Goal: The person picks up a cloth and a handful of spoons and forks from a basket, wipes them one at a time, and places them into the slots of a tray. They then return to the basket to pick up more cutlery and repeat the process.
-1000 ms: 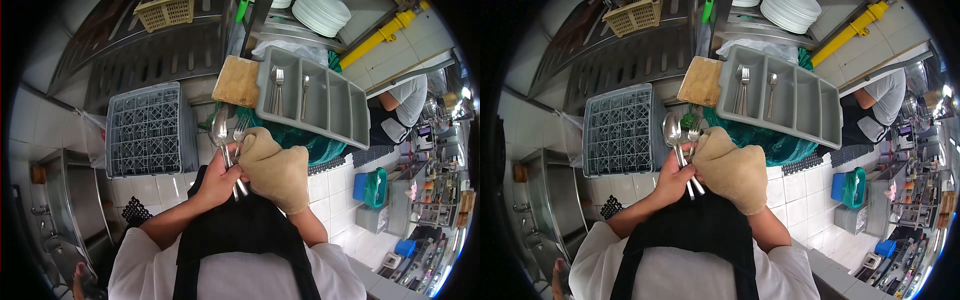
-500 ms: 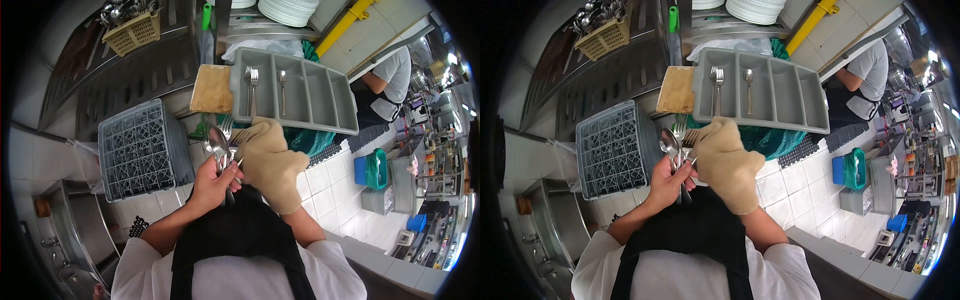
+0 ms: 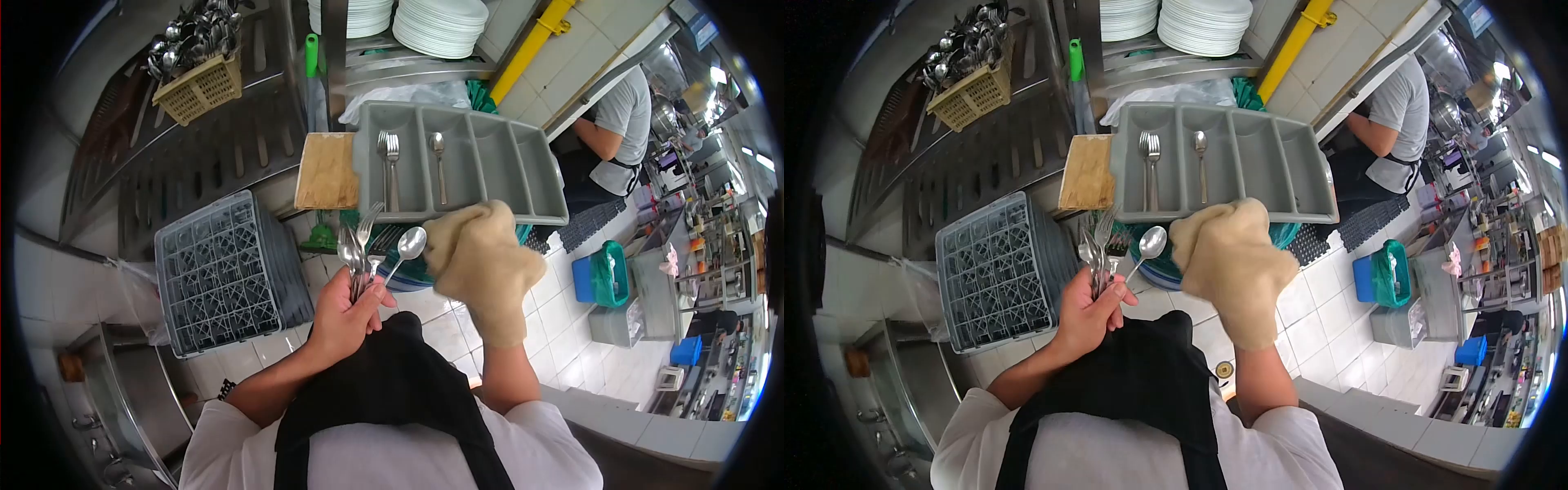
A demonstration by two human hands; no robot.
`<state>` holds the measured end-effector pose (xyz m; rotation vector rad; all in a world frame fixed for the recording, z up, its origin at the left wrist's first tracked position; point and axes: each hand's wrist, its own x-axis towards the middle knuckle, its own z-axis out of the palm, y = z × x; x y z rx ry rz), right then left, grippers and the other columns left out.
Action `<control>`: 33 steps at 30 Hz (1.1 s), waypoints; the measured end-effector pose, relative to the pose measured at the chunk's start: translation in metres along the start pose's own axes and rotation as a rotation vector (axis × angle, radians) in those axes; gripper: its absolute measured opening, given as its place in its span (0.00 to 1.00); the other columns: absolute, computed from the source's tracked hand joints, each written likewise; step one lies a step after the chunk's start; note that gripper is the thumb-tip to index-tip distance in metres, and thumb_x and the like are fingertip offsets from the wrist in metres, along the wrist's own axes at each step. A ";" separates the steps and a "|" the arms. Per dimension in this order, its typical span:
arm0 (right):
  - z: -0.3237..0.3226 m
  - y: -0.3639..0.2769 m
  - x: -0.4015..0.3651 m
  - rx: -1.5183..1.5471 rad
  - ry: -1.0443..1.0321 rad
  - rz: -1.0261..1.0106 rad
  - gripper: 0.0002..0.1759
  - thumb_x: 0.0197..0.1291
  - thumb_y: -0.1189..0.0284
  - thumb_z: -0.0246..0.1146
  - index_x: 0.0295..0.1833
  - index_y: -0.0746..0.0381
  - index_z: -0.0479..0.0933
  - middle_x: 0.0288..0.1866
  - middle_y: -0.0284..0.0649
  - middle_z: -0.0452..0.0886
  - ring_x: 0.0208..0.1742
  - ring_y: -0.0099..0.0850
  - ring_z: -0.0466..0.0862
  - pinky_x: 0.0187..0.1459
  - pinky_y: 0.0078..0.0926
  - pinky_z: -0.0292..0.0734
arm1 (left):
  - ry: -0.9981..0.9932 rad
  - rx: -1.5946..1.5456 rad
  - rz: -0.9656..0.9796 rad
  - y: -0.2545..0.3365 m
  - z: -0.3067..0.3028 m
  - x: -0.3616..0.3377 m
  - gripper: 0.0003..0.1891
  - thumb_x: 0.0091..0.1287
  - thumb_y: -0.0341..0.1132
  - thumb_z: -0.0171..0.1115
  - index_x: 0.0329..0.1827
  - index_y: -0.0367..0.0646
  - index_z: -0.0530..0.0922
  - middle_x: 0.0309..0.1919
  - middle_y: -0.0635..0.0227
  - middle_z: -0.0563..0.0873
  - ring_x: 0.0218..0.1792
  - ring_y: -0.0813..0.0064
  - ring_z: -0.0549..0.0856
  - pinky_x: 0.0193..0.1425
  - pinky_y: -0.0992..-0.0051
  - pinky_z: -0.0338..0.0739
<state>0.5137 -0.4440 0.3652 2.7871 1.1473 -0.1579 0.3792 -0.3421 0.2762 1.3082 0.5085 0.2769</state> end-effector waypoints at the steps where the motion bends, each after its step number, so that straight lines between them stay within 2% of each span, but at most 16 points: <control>1: 0.007 0.008 -0.001 0.057 0.073 0.002 0.26 0.43 0.63 0.71 0.52 0.53 0.78 0.44 0.36 0.78 0.42 0.35 0.83 0.31 0.34 0.74 | -0.005 -0.023 0.008 -0.001 0.001 0.004 0.07 0.76 0.31 0.58 0.48 0.37 0.73 0.33 0.61 0.87 0.19 0.85 0.78 0.21 0.83 0.71; 3: 0.022 0.021 -0.006 0.169 0.220 0.021 0.29 0.41 0.64 0.73 0.54 0.52 0.77 0.47 0.39 0.78 0.42 0.39 0.85 0.30 0.35 0.74 | -0.030 -0.041 0.015 0.000 0.007 0.009 0.07 0.76 0.32 0.58 0.48 0.37 0.73 0.34 0.60 0.88 0.20 0.85 0.79 0.21 0.83 0.72; 5: 0.054 0.020 -0.009 0.201 0.251 -0.084 0.16 0.47 0.65 0.69 0.43 0.54 0.79 0.32 0.33 0.79 0.24 0.35 0.85 0.18 0.37 0.68 | -0.127 0.027 -0.051 0.000 0.016 0.012 0.08 0.76 0.32 0.58 0.49 0.37 0.73 0.34 0.60 0.88 0.21 0.84 0.80 0.22 0.83 0.73; 6: 0.064 0.022 -0.006 0.204 0.261 -0.047 0.16 0.47 0.65 0.69 0.43 0.54 0.79 0.32 0.33 0.79 0.24 0.35 0.85 0.18 0.37 0.68 | -0.163 0.041 -0.049 0.000 0.021 0.013 0.08 0.76 0.32 0.58 0.49 0.37 0.73 0.34 0.60 0.88 0.21 0.84 0.80 0.22 0.83 0.73; 8: 0.075 0.029 -0.001 0.177 0.040 -0.044 0.16 0.49 0.63 0.68 0.41 0.59 0.79 0.36 0.33 0.80 0.35 0.31 0.84 0.29 0.31 0.73 | -0.183 0.016 -0.081 0.000 0.033 0.013 0.08 0.76 0.32 0.58 0.49 0.37 0.73 0.35 0.60 0.88 0.22 0.81 0.82 0.24 0.82 0.76; 11: 0.057 0.035 0.006 0.137 0.004 0.203 0.12 0.52 0.64 0.65 0.38 0.60 0.79 0.32 0.31 0.79 0.33 0.29 0.83 0.25 0.32 0.72 | -0.234 0.033 -0.071 -0.001 0.039 0.016 0.08 0.76 0.32 0.57 0.49 0.36 0.73 0.34 0.60 0.88 0.24 0.79 0.84 0.25 0.80 0.78; 12: 0.035 0.039 -0.003 0.148 0.081 0.192 0.08 0.54 0.67 0.63 0.37 0.59 0.79 0.33 0.32 0.79 0.32 0.28 0.82 0.20 0.34 0.70 | -0.247 0.083 -0.094 -0.001 0.040 0.018 0.08 0.76 0.32 0.57 0.49 0.36 0.73 0.33 0.61 0.88 0.24 0.79 0.84 0.25 0.80 0.78; 13: 0.046 0.043 -0.005 0.152 0.087 0.212 0.08 0.54 0.67 0.63 0.37 0.59 0.79 0.33 0.32 0.79 0.32 0.28 0.82 0.20 0.34 0.70 | -0.256 0.129 -0.117 -0.002 0.041 0.019 0.08 0.76 0.33 0.57 0.49 0.37 0.73 0.32 0.61 0.88 0.23 0.80 0.84 0.25 0.80 0.78; 16: 0.108 0.052 -0.010 0.112 0.576 0.012 0.02 0.55 0.72 0.60 0.33 0.58 0.76 0.30 0.31 0.74 0.27 0.28 0.75 0.16 0.36 0.64 | -0.217 0.091 -0.076 -0.011 0.053 0.025 0.08 0.75 0.34 0.59 0.48 0.38 0.73 0.31 0.62 0.87 0.21 0.80 0.82 0.23 0.81 0.76; 18: 0.096 0.060 -0.017 0.164 0.525 0.007 0.03 0.55 0.72 0.61 0.33 0.59 0.76 0.32 0.33 0.75 0.29 0.30 0.76 0.20 0.36 0.66 | -0.172 0.054 -0.051 -0.011 0.063 0.027 0.07 0.75 0.34 0.60 0.46 0.39 0.74 0.31 0.63 0.87 0.21 0.81 0.81 0.22 0.81 0.75; 22: 0.050 0.071 -0.036 0.380 0.306 -0.076 0.09 0.54 0.69 0.68 0.32 0.63 0.79 0.38 0.39 0.80 0.37 0.37 0.82 0.32 0.34 0.75 | -0.244 0.080 -0.077 -0.019 0.074 0.034 0.06 0.76 0.31 0.57 0.47 0.38 0.74 0.32 0.62 0.88 0.22 0.81 0.82 0.24 0.81 0.77; 24: 0.049 0.085 -0.033 0.431 0.246 -0.113 0.10 0.54 0.68 0.69 0.32 0.64 0.79 0.40 0.41 0.81 0.39 0.39 0.83 0.35 0.34 0.78 | -0.219 -0.003 -0.139 -0.021 0.080 0.035 0.09 0.76 0.36 0.60 0.47 0.39 0.76 0.30 0.62 0.87 0.22 0.78 0.82 0.24 0.79 0.77; 26: 0.065 0.112 -0.018 0.378 -0.158 0.040 0.03 0.49 0.66 0.69 0.32 0.49 0.86 0.35 0.28 0.83 0.40 0.34 0.86 0.28 0.33 0.77 | -0.213 -0.057 -0.166 -0.026 0.078 0.035 0.10 0.76 0.37 0.59 0.49 0.38 0.77 0.30 0.62 0.87 0.23 0.77 0.84 0.25 0.79 0.78; 27: 0.074 0.129 -0.017 0.122 -0.204 0.019 0.04 0.49 0.64 0.68 0.31 0.41 0.86 0.29 0.25 0.80 0.37 0.26 0.85 0.26 0.27 0.74 | -0.218 -0.107 -0.198 -0.029 0.075 0.034 0.11 0.77 0.38 0.58 0.50 0.38 0.77 0.31 0.61 0.87 0.24 0.75 0.85 0.26 0.78 0.79; 28: 0.081 0.147 -0.012 0.120 -0.205 0.009 0.04 0.49 0.64 0.68 0.31 0.41 0.86 0.29 0.25 0.80 0.37 0.26 0.85 0.26 0.27 0.74 | -0.208 -0.110 -0.197 -0.032 0.072 0.033 0.11 0.77 0.38 0.58 0.50 0.38 0.77 0.31 0.61 0.87 0.24 0.75 0.85 0.26 0.78 0.79; 33: 0.097 0.230 0.029 -0.374 0.159 -0.024 0.02 0.53 0.74 0.65 0.32 0.59 0.83 0.33 0.32 0.82 0.36 0.35 0.84 0.30 0.32 0.75 | -0.162 -0.136 -0.336 -0.030 0.075 0.020 0.16 0.78 0.41 0.54 0.55 0.36 0.77 0.38 0.55 0.89 0.27 0.71 0.88 0.30 0.76 0.82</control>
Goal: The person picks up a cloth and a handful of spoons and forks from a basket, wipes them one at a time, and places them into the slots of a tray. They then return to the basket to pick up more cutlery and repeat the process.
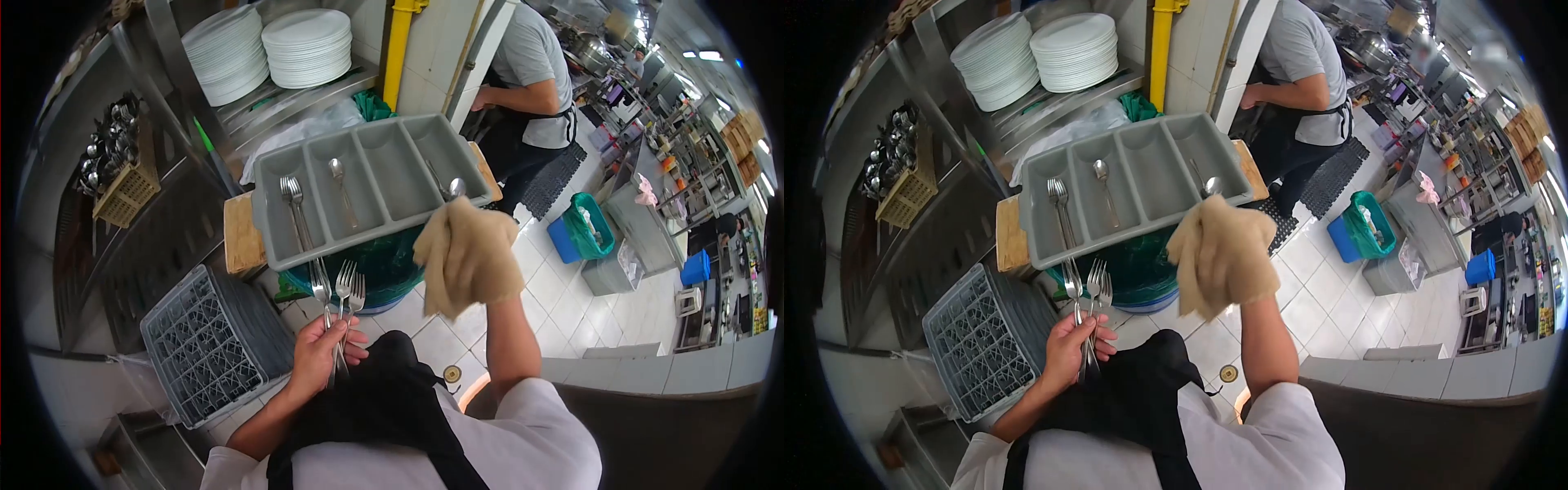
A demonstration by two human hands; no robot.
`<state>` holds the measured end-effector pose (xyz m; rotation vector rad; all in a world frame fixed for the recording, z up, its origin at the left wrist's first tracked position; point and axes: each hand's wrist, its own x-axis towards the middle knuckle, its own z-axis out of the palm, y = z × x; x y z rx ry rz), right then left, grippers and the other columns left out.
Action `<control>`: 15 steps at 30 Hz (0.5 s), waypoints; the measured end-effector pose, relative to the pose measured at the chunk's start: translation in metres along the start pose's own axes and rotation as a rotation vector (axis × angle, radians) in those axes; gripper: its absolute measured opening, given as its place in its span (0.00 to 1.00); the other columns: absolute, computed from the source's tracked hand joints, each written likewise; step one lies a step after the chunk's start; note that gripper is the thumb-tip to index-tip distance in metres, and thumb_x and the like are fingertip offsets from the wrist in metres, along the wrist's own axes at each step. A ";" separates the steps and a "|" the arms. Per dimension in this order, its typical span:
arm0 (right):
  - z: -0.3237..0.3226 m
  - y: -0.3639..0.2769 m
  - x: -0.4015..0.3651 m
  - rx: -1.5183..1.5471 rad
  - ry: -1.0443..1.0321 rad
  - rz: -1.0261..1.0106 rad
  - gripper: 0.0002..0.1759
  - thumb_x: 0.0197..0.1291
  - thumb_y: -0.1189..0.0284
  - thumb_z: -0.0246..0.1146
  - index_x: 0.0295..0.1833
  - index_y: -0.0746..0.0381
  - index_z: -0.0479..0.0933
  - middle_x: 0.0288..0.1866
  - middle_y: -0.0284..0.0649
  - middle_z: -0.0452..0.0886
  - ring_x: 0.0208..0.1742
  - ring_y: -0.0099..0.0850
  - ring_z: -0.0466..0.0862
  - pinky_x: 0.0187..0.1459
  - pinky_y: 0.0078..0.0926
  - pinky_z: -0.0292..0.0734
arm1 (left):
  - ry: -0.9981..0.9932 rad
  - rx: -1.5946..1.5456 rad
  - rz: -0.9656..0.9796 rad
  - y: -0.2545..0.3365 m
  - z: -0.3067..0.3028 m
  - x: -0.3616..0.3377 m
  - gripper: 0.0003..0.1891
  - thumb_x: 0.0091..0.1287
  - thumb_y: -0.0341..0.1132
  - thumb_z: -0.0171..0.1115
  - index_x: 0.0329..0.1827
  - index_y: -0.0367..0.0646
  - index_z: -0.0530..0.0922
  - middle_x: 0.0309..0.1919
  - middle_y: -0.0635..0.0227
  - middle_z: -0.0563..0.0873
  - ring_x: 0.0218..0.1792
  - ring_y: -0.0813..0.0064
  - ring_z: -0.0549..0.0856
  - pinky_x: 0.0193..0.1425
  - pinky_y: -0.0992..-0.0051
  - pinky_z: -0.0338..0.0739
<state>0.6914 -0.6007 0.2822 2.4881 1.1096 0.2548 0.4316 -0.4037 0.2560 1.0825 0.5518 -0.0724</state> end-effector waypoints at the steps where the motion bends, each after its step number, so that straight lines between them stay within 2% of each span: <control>1: -0.007 0.004 0.000 -0.004 -0.011 0.021 0.05 0.53 0.75 0.64 0.37 0.59 0.83 0.36 0.33 0.81 0.39 0.36 0.83 0.35 0.30 0.77 | 0.013 -0.006 0.000 0.003 0.003 -0.004 0.16 0.78 0.41 0.54 0.55 0.36 0.77 0.38 0.55 0.89 0.27 0.71 0.88 0.30 0.76 0.82; 2: -0.035 0.010 -0.002 -0.008 -0.020 0.039 0.09 0.53 0.75 0.64 0.41 0.60 0.83 0.39 0.33 0.81 0.42 0.37 0.82 0.39 0.29 0.78 | 0.025 -0.014 0.003 0.007 0.006 -0.006 0.15 0.78 0.40 0.54 0.54 0.37 0.76 0.38 0.54 0.89 0.25 0.72 0.87 0.28 0.77 0.82; 3: -0.064 0.013 -0.014 0.009 0.080 -0.100 0.11 0.54 0.75 0.61 0.45 0.60 0.79 0.44 0.34 0.80 0.45 0.37 0.80 0.45 0.26 0.77 | 0.038 -0.024 0.005 0.008 0.006 -0.008 0.14 0.78 0.40 0.55 0.53 0.37 0.76 0.39 0.52 0.89 0.24 0.73 0.86 0.26 0.78 0.81; 4: -0.066 0.010 -0.015 0.011 0.082 -0.117 0.11 0.54 0.75 0.61 0.45 0.60 0.79 0.44 0.34 0.80 0.45 0.37 0.80 0.45 0.26 0.77 | 0.053 -0.033 0.006 0.006 0.004 -0.009 0.14 0.78 0.40 0.55 0.53 0.37 0.76 0.39 0.52 0.89 0.24 0.73 0.86 0.26 0.78 0.81; 6: -0.070 0.004 -0.016 0.505 0.177 0.156 0.15 0.51 0.77 0.62 0.47 0.60 0.77 0.46 0.34 0.80 0.47 0.37 0.80 0.48 0.27 0.77 | 0.077 0.020 0.054 0.001 -0.002 -0.008 0.12 0.77 0.38 0.55 0.51 0.38 0.75 0.38 0.52 0.89 0.22 0.74 0.86 0.23 0.80 0.79; 7: -0.076 0.005 -0.018 0.979 0.221 0.183 0.20 0.45 0.78 0.66 0.49 0.60 0.77 0.47 0.39 0.80 0.50 0.41 0.80 0.51 0.30 0.76 | 0.091 0.015 0.053 0.000 -0.006 -0.008 0.12 0.77 0.38 0.55 0.51 0.38 0.75 0.38 0.52 0.89 0.22 0.74 0.86 0.23 0.80 0.79; 15: -0.079 -0.032 -0.035 1.104 0.148 0.198 0.22 0.43 0.76 0.69 0.49 0.57 0.78 0.47 0.40 0.80 0.45 0.38 0.79 0.42 0.29 0.76 | 0.137 -0.044 0.133 -0.002 -0.022 -0.006 0.11 0.78 0.39 0.55 0.50 0.39 0.75 0.36 0.55 0.89 0.20 0.76 0.84 0.21 0.81 0.76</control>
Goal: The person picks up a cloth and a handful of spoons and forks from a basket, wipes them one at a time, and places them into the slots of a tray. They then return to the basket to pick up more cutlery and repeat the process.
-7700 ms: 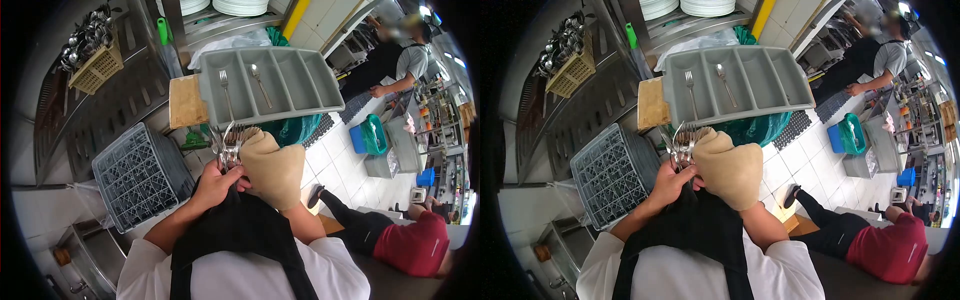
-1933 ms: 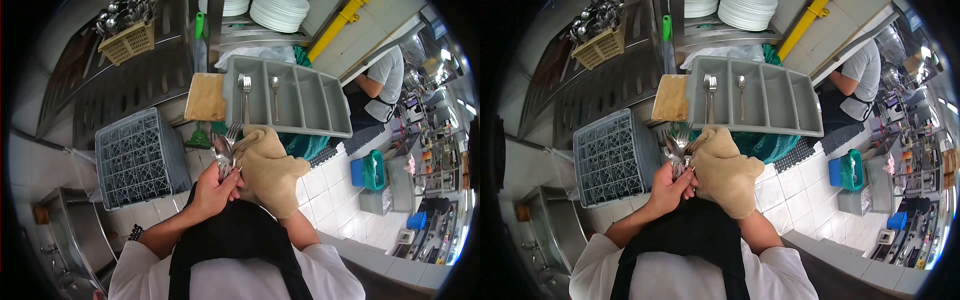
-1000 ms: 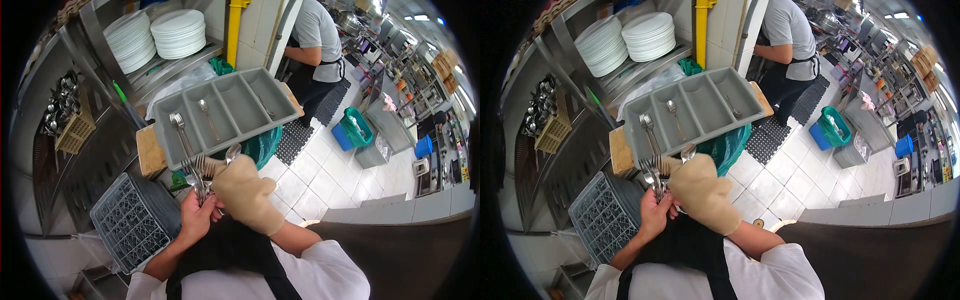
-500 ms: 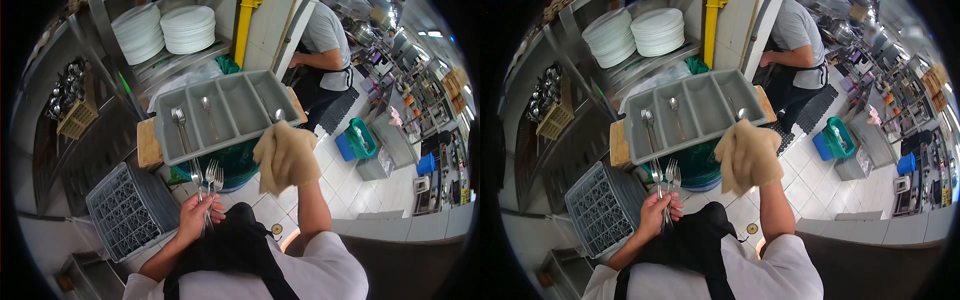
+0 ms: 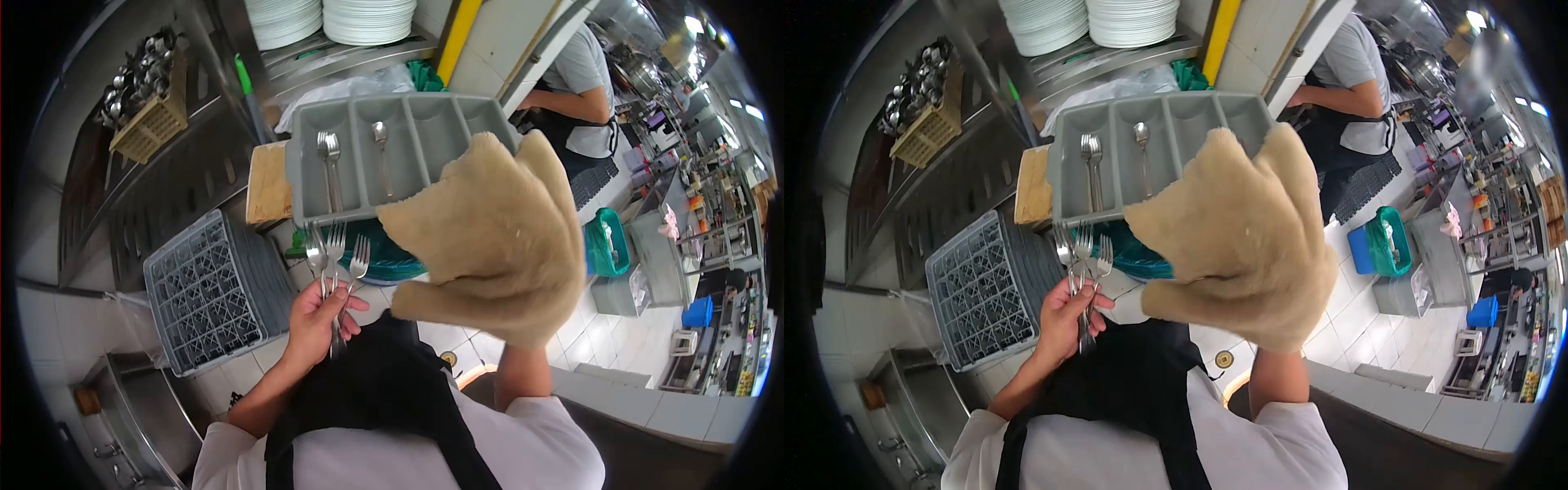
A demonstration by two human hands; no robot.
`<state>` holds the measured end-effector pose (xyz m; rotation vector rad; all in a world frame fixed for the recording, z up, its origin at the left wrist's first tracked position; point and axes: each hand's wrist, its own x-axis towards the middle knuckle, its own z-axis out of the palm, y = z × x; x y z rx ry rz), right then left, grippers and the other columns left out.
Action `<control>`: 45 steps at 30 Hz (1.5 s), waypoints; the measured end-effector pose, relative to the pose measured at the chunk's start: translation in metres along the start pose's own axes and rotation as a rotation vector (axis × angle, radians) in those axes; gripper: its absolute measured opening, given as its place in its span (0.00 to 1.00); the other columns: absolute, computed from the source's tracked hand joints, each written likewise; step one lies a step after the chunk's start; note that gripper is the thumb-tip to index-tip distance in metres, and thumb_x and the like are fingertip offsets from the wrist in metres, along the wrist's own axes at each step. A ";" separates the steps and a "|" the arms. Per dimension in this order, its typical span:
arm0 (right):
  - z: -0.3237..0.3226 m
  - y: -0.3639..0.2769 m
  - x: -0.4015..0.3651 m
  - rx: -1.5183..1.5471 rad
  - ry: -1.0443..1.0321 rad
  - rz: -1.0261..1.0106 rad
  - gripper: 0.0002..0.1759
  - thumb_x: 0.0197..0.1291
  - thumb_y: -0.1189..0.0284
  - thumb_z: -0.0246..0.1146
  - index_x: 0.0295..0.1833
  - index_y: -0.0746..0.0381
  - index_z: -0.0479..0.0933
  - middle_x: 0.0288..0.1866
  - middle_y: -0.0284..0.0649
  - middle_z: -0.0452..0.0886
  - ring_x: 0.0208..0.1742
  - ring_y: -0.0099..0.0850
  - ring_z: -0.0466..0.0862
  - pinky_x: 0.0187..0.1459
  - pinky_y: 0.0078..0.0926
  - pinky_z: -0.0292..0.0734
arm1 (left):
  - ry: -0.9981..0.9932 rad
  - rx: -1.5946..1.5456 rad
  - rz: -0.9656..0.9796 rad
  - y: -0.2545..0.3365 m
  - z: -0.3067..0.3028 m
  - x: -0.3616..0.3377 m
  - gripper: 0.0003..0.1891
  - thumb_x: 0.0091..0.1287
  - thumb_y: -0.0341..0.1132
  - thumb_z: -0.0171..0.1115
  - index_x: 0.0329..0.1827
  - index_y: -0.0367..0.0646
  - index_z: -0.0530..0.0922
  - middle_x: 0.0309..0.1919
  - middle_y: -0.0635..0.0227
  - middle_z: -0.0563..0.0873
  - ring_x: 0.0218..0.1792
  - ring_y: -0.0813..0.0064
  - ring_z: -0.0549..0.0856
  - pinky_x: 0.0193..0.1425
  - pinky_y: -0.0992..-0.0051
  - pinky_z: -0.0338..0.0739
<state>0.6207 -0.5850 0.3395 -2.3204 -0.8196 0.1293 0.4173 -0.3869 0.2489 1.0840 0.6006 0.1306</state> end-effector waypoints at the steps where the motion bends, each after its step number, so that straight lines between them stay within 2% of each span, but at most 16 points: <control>1: 0.007 -0.006 -0.003 0.014 -0.015 0.004 0.22 0.43 0.76 0.69 0.49 0.57 0.78 0.47 0.40 0.80 0.44 0.38 0.79 0.41 0.28 0.76 | 0.008 0.010 0.009 -0.001 -0.001 -0.001 0.12 0.79 0.39 0.54 0.50 0.39 0.74 0.37 0.56 0.89 0.21 0.77 0.84 0.22 0.80 0.76; 3: 0.025 -0.017 -0.004 0.047 -0.057 -0.008 0.23 0.42 0.75 0.70 0.49 0.56 0.79 0.47 0.40 0.80 0.43 0.37 0.79 0.39 0.28 0.76 | 0.040 0.005 -0.003 0.004 -0.002 0.001 0.11 0.79 0.38 0.54 0.50 0.39 0.74 0.37 0.57 0.89 0.22 0.77 0.84 0.23 0.80 0.76; 5: 0.045 -0.029 -0.019 0.092 -0.083 0.022 0.23 0.42 0.75 0.71 0.49 0.55 0.79 0.47 0.40 0.80 0.42 0.36 0.79 0.36 0.28 0.76 | -0.025 0.032 0.076 0.003 -0.005 -0.003 0.10 0.79 0.38 0.54 0.48 0.39 0.74 0.36 0.58 0.88 0.23 0.77 0.84 0.23 0.80 0.77; 8: 0.048 -0.042 -0.033 0.108 -0.029 0.076 0.24 0.41 0.74 0.71 0.49 0.54 0.79 0.47 0.40 0.80 0.40 0.35 0.79 0.34 0.27 0.76 | -0.034 0.056 0.091 0.009 -0.006 0.003 0.09 0.78 0.37 0.55 0.47 0.39 0.73 0.36 0.59 0.88 0.23 0.78 0.84 0.24 0.80 0.76; 15: 0.028 -0.070 -0.041 -0.254 -0.693 0.290 0.24 0.48 0.76 0.68 0.55 0.57 0.80 0.56 0.37 0.83 0.52 0.36 0.84 0.41 0.34 0.81 | -0.025 0.077 0.178 0.019 -0.019 0.004 0.09 0.78 0.36 0.56 0.47 0.38 0.73 0.33 0.58 0.87 0.20 0.78 0.81 0.21 0.80 0.73; 16: 0.031 -0.072 -0.038 -0.258 -0.705 0.292 0.24 0.48 0.76 0.68 0.55 0.57 0.80 0.56 0.37 0.83 0.52 0.36 0.84 0.41 0.34 0.81 | -0.016 0.085 0.183 0.019 -0.021 0.003 0.09 0.78 0.37 0.56 0.47 0.38 0.73 0.34 0.59 0.87 0.21 0.80 0.82 0.21 0.81 0.73; 26: 0.057 -0.091 -0.020 0.806 -0.563 0.140 0.07 0.64 0.79 0.63 0.46 0.68 0.83 0.46 0.31 0.83 0.34 0.20 0.82 0.36 0.21 0.78 | -0.078 0.091 0.152 0.016 -0.030 0.001 0.08 0.78 0.36 0.56 0.46 0.40 0.75 0.29 0.66 0.85 0.18 0.87 0.76 0.19 0.85 0.66; 33: 0.108 -0.063 -0.020 0.703 -0.586 0.084 0.12 0.59 0.85 0.65 0.49 0.66 0.79 0.44 0.33 0.83 0.45 0.17 0.80 0.47 0.14 0.76 | -0.139 0.080 0.169 0.025 -0.023 0.006 0.06 0.72 0.32 0.65 0.45 0.40 0.78 0.26 0.73 0.81 0.18 0.89 0.72 0.20 0.85 0.64; 38: 0.096 -0.036 -0.065 -0.052 -0.474 0.243 0.16 0.58 0.75 0.69 0.52 0.63 0.80 0.47 0.40 0.85 0.48 0.27 0.84 0.51 0.23 0.77 | -0.144 0.077 0.201 0.018 -0.022 0.006 0.06 0.69 0.30 0.67 0.44 0.41 0.78 0.26 0.75 0.81 0.18 0.90 0.71 0.20 0.86 0.63; 39: 0.103 -0.034 -0.070 -0.046 -0.482 0.234 0.16 0.58 0.75 0.69 0.52 0.63 0.80 0.47 0.40 0.85 0.48 0.27 0.84 0.51 0.23 0.77 | -0.128 0.129 0.224 0.020 -0.020 0.002 0.07 0.68 0.28 0.69 0.44 0.40 0.79 0.28 0.78 0.81 0.21 0.93 0.73 0.25 0.87 0.66; 41: 0.116 -0.028 -0.078 0.293 -0.291 0.199 0.18 0.56 0.73 0.70 0.53 0.61 0.80 0.46 0.43 0.85 0.48 0.36 0.85 0.52 0.30 0.78 | -0.150 0.192 0.266 0.018 -0.019 0.001 0.08 0.67 0.26 0.68 0.47 0.40 0.80 0.29 0.81 0.80 0.27 0.95 0.73 0.31 0.89 0.67; 45: 0.136 -0.004 -0.083 0.519 -0.395 0.206 0.22 0.55 0.72 0.71 0.57 0.59 0.79 0.48 0.47 0.85 0.51 0.43 0.85 0.53 0.36 0.79 | -0.159 0.332 0.272 0.019 -0.019 -0.004 0.10 0.67 0.25 0.67 0.49 0.39 0.81 0.30 0.84 0.78 0.31 0.95 0.72 0.35 0.89 0.67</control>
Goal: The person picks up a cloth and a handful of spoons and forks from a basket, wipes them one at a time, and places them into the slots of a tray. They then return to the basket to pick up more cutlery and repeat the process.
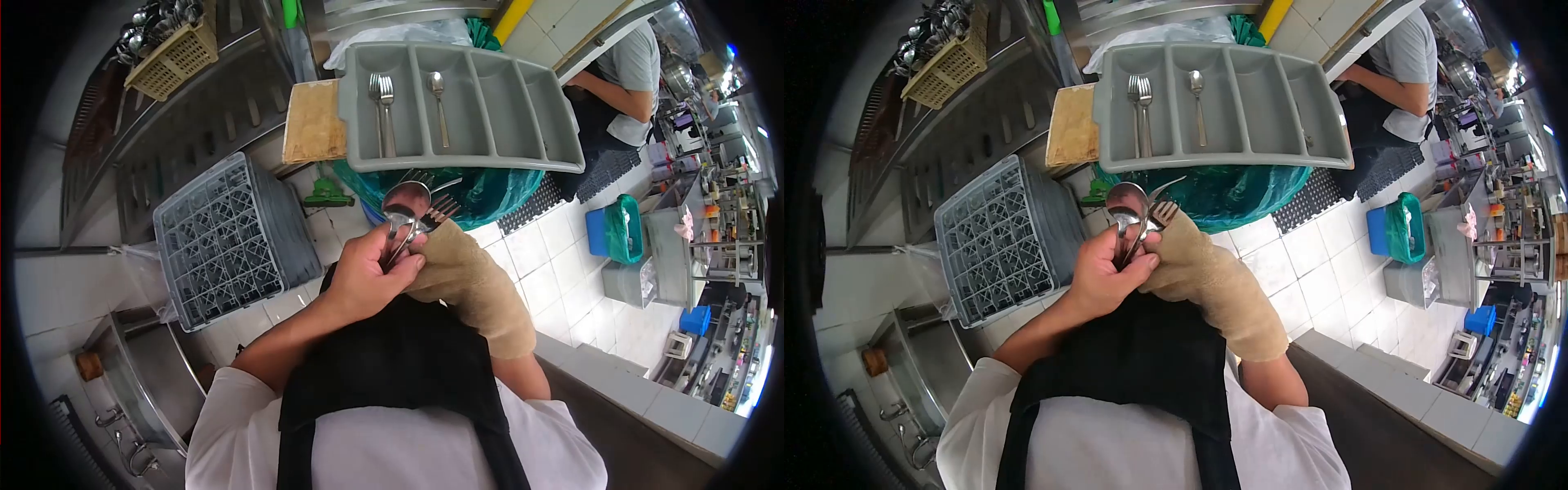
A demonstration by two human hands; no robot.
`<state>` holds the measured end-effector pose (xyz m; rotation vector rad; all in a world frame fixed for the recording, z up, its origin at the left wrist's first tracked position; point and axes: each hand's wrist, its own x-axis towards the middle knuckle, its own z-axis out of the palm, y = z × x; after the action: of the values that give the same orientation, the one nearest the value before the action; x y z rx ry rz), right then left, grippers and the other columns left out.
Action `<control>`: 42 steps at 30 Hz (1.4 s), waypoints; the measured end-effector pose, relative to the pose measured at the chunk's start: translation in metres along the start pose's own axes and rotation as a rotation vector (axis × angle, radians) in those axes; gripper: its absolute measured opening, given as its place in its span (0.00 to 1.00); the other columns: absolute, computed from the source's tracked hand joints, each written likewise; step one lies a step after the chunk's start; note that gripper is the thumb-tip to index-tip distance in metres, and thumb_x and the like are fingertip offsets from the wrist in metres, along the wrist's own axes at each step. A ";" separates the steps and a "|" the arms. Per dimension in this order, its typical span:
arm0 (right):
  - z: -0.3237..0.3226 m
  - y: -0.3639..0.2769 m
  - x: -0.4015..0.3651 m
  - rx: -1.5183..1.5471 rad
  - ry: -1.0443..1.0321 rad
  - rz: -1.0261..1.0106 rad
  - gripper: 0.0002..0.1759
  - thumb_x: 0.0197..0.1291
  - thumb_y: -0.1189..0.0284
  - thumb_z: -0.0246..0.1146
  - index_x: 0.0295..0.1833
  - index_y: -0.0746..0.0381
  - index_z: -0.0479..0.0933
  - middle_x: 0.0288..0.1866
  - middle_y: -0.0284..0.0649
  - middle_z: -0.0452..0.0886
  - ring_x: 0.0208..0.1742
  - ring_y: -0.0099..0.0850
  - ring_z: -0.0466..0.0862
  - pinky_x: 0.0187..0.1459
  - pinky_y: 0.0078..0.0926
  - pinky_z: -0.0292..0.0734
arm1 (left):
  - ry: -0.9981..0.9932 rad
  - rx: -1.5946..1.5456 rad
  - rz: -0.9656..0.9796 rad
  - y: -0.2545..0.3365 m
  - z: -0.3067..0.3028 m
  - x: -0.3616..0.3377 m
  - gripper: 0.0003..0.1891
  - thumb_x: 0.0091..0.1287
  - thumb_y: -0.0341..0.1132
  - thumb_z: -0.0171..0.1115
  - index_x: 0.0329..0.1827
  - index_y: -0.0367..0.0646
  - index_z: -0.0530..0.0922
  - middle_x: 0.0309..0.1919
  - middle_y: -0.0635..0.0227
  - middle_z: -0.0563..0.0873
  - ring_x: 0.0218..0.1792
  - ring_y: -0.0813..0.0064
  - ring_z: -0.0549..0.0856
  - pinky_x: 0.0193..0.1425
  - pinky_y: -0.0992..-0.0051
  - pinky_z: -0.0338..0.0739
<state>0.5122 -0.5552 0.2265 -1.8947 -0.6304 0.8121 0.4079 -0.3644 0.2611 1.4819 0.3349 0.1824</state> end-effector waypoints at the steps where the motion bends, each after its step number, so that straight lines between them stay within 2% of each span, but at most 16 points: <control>1: -0.002 0.012 0.001 -0.265 -0.026 -0.018 0.23 0.55 0.72 0.71 0.58 0.58 0.78 0.49 0.47 0.85 0.52 0.44 0.84 0.53 0.37 0.79 | 0.032 -0.009 0.022 -0.004 0.001 0.000 0.10 0.67 0.24 0.67 0.49 0.39 0.81 0.30 0.84 0.77 0.30 0.95 0.72 0.35 0.89 0.66; 2: -0.002 0.012 0.002 -0.530 -0.052 -0.038 0.24 0.55 0.71 0.71 0.59 0.57 0.77 0.49 0.46 0.85 0.52 0.46 0.84 0.53 0.38 0.79 | 0.065 -0.018 0.044 -0.007 0.002 0.000 0.10 0.66 0.24 0.67 0.50 0.38 0.81 0.30 0.85 0.76 0.30 0.95 0.71 0.34 0.88 0.66; 5: -0.007 -0.023 -0.002 -0.690 -0.023 -0.072 0.23 0.56 0.72 0.69 0.59 0.55 0.77 0.49 0.45 0.85 0.53 0.45 0.84 0.51 0.39 0.79 | 0.075 0.031 0.019 -0.007 -0.001 -0.001 0.10 0.66 0.24 0.67 0.49 0.38 0.81 0.30 0.84 0.78 0.30 0.94 0.72 0.35 0.88 0.67; 8: -0.012 -0.036 -0.002 -0.697 -0.092 -0.045 0.20 0.58 0.68 0.68 0.56 0.56 0.76 0.47 0.47 0.85 0.54 0.48 0.83 0.49 0.43 0.78 | 0.100 0.069 0.034 -0.010 0.001 -0.003 0.09 0.66 0.24 0.67 0.48 0.38 0.81 0.31 0.82 0.80 0.31 0.94 0.74 0.36 0.88 0.69; 9: -0.013 -0.064 0.000 -0.696 -0.096 -0.045 0.20 0.58 0.68 0.68 0.56 0.56 0.76 0.47 0.47 0.85 0.54 0.48 0.83 0.49 0.43 0.78 | 0.104 0.069 0.032 -0.010 0.001 -0.004 0.09 0.66 0.24 0.67 0.48 0.38 0.81 0.31 0.82 0.80 0.31 0.94 0.74 0.36 0.88 0.69; 11: -0.011 -0.129 0.006 -0.593 -0.157 0.175 0.17 0.60 0.65 0.65 0.53 0.56 0.75 0.46 0.50 0.84 0.53 0.51 0.81 0.48 0.45 0.77 | 0.125 0.069 0.025 -0.010 0.001 -0.003 0.07 0.67 0.24 0.67 0.46 0.37 0.81 0.32 0.80 0.82 0.32 0.93 0.76 0.37 0.87 0.71; 12: -0.009 -0.112 0.006 -0.594 -0.160 0.173 0.17 0.60 0.65 0.65 0.53 0.56 0.75 0.46 0.50 0.84 0.53 0.51 0.81 0.48 0.45 0.77 | 0.129 0.069 0.025 -0.012 0.000 -0.003 0.07 0.67 0.24 0.67 0.46 0.37 0.81 0.32 0.80 0.82 0.32 0.93 0.76 0.37 0.87 0.71; 13: -0.006 -0.080 0.006 -0.694 -0.146 0.208 0.17 0.57 0.70 0.67 0.53 0.58 0.78 0.48 0.50 0.84 0.53 0.50 0.82 0.50 0.40 0.78 | 0.146 0.032 0.044 -0.016 -0.001 -0.003 0.07 0.67 0.24 0.67 0.45 0.37 0.80 0.31 0.79 0.82 0.32 0.92 0.76 0.36 0.86 0.71; 15: -0.004 -0.073 0.009 -0.793 -0.133 0.242 0.18 0.54 0.75 0.70 0.53 0.60 0.80 0.50 0.50 0.84 0.53 0.48 0.82 0.51 0.35 0.79 | 0.165 -0.003 0.064 -0.017 -0.004 -0.003 0.06 0.67 0.25 0.67 0.45 0.37 0.80 0.31 0.79 0.82 0.31 0.92 0.77 0.36 0.86 0.72; 20: -0.013 -0.109 0.024 -0.507 -0.158 -0.457 0.16 0.55 0.78 0.67 0.50 0.56 0.79 0.51 0.43 0.81 0.52 0.41 0.82 0.51 0.32 0.77 | 0.317 -0.108 0.033 -0.012 -0.020 -0.007 0.05 0.68 0.28 0.69 0.41 0.39 0.80 0.28 0.81 0.80 0.28 0.92 0.73 0.32 0.86 0.68; 23: -0.028 -0.096 -0.020 -0.497 -0.148 -0.457 0.16 0.54 0.78 0.67 0.49 0.55 0.79 0.49 0.42 0.80 0.51 0.40 0.81 0.50 0.32 0.77 | 0.379 -0.021 -0.032 -0.025 -0.048 -0.018 0.07 0.66 0.29 0.71 0.38 0.41 0.78 0.27 0.81 0.79 0.28 0.92 0.73 0.32 0.85 0.67; 28: -0.045 -0.093 -0.020 -0.497 -0.102 -0.431 0.14 0.53 0.78 0.67 0.46 0.55 0.79 0.46 0.38 0.79 0.47 0.37 0.81 0.47 0.31 0.77 | 0.549 0.346 -0.198 -0.061 -0.088 -0.046 0.10 0.64 0.29 0.70 0.31 0.39 0.75 0.23 0.79 0.77 0.26 0.88 0.72 0.29 0.80 0.67; 33: -0.051 -0.106 -0.005 -0.543 -0.050 -0.396 0.13 0.52 0.78 0.68 0.44 0.54 0.80 0.42 0.35 0.78 0.43 0.35 0.80 0.44 0.31 0.77 | 0.452 0.461 -0.324 -0.059 -0.094 -0.059 0.07 0.67 0.31 0.67 0.41 0.37 0.81 0.21 0.77 0.77 0.23 0.86 0.70 0.27 0.77 0.65; 37: -0.056 -0.116 0.002 -0.591 -0.021 -0.384 0.12 0.51 0.78 0.68 0.42 0.53 0.80 0.39 0.33 0.77 0.39 0.33 0.79 0.42 0.30 0.77 | 0.460 0.099 -0.341 -0.065 -0.089 -0.060 0.13 0.75 0.37 0.61 0.55 0.38 0.80 0.25 0.73 0.83 0.18 0.89 0.72 0.19 0.83 0.64; 40: -0.060 -0.126 0.008 -0.624 0.004 -0.388 0.12 0.50 0.78 0.68 0.40 0.52 0.80 0.37 0.31 0.76 0.37 0.31 0.79 0.40 0.30 0.77 | 0.453 -0.109 -0.356 -0.059 -0.092 -0.054 0.15 0.78 0.39 0.55 0.56 0.37 0.78 0.27 0.68 0.85 0.16 0.86 0.73 0.18 0.83 0.65; 42: -0.057 -0.140 0.020 -0.654 0.034 -0.399 0.11 0.49 0.78 0.68 0.39 0.52 0.81 0.36 0.30 0.76 0.35 0.30 0.78 0.39 0.29 0.77 | 0.437 -0.087 -0.326 -0.052 -0.090 -0.050 0.16 0.80 0.41 0.50 0.56 0.38 0.78 0.29 0.64 0.87 0.15 0.84 0.75 0.17 0.83 0.67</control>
<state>0.5565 -0.5145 0.3667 -2.2321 -1.3199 0.3265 0.3266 -0.3006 0.2097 1.2730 0.9028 0.2549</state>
